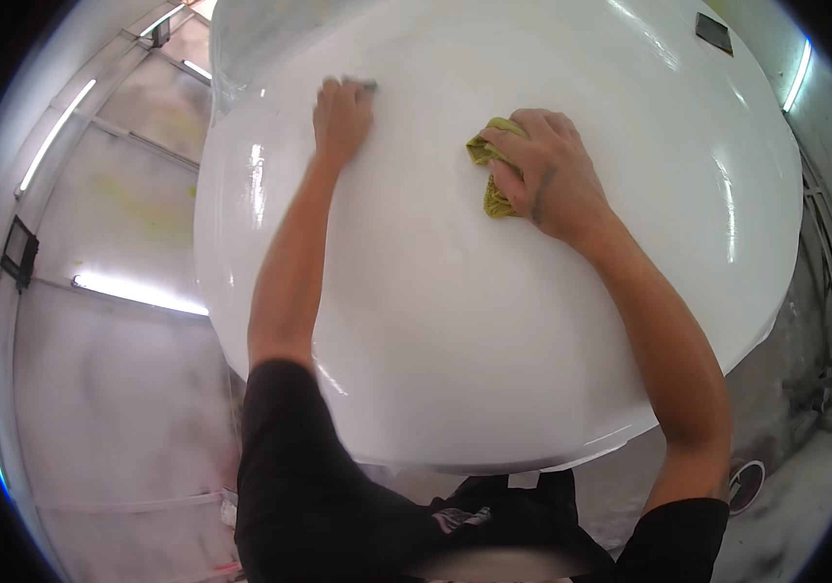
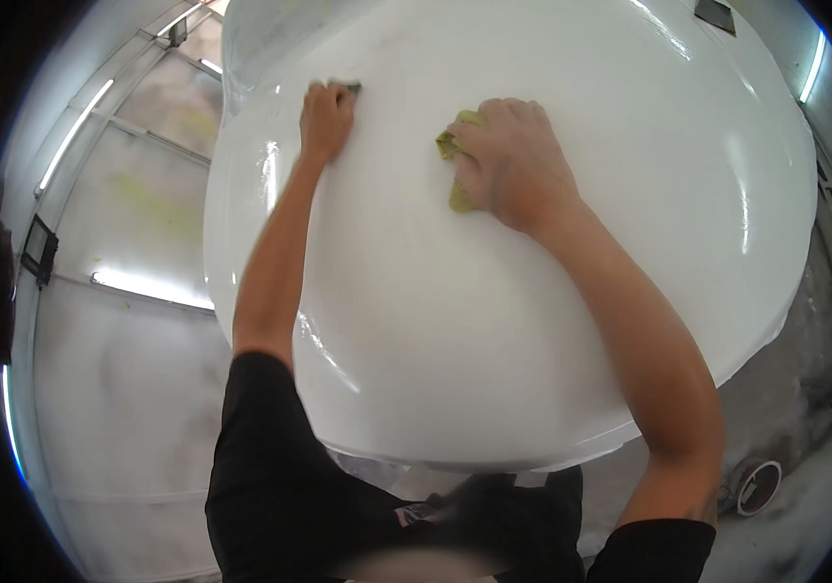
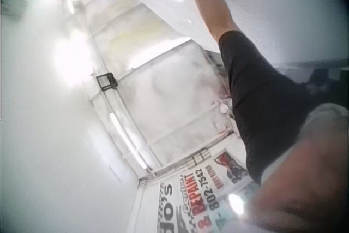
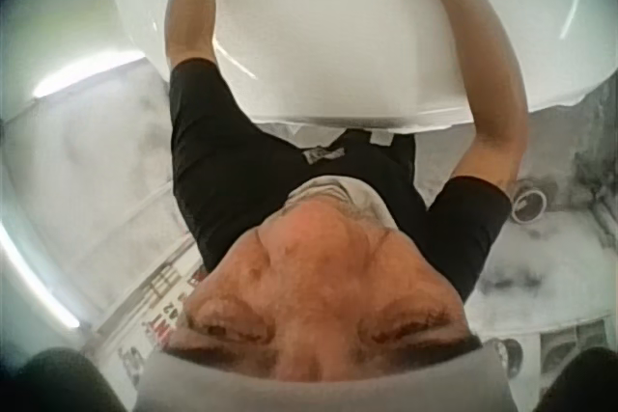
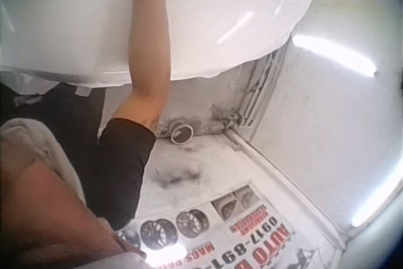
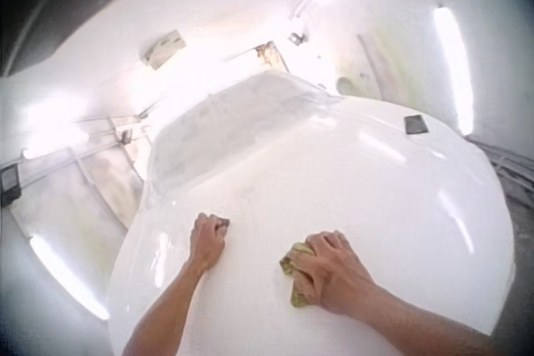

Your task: Sanding the hood of a white car using a manual sanding block and a cloth in a paint booth.

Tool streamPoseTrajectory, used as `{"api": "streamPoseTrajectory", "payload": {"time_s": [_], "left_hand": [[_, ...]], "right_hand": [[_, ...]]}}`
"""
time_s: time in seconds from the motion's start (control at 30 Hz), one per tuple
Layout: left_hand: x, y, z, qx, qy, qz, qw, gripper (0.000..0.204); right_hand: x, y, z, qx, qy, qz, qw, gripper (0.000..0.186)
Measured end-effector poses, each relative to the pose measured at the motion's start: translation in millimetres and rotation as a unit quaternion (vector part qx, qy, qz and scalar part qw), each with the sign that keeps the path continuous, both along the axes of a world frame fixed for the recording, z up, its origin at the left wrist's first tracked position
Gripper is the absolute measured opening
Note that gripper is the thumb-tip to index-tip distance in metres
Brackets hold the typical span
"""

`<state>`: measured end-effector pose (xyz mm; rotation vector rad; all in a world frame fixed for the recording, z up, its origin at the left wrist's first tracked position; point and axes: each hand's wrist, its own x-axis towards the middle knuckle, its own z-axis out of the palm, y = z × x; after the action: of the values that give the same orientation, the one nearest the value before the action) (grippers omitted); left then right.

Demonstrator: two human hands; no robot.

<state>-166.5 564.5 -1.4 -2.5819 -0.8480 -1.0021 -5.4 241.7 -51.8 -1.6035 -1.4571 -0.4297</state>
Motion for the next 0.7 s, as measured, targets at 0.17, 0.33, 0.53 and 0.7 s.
{"api": "streamPoseTrajectory", "payload": {"time_s": [0.17, 0.33, 0.53, 0.7], "left_hand": [[-140, -154, -26, -0.039, -0.015, -0.205, 0.978, 0.017], [-48, 13, 3, -0.036, -0.014, -0.006, 0.999, 0.016], [-47, 29, 1, 0.013, 0.011, 0.017, 1.0, 0.022], [-177, -100, -34, -0.084, 0.01, -0.116, 0.99, 0.018]], "right_hand": [[-5, -1, 2, 0.006, 0.002, -0.003, 1.0, 0.023], [-5, -7, 1, -0.006, 0.028, 0.022, 0.999, 0.022], [-3, -9, 18, -0.071, 0.034, 0.038, 0.996, 0.033], [-5, -9, 6, -0.081, 0.016, -0.005, 0.997, 0.033]]}}
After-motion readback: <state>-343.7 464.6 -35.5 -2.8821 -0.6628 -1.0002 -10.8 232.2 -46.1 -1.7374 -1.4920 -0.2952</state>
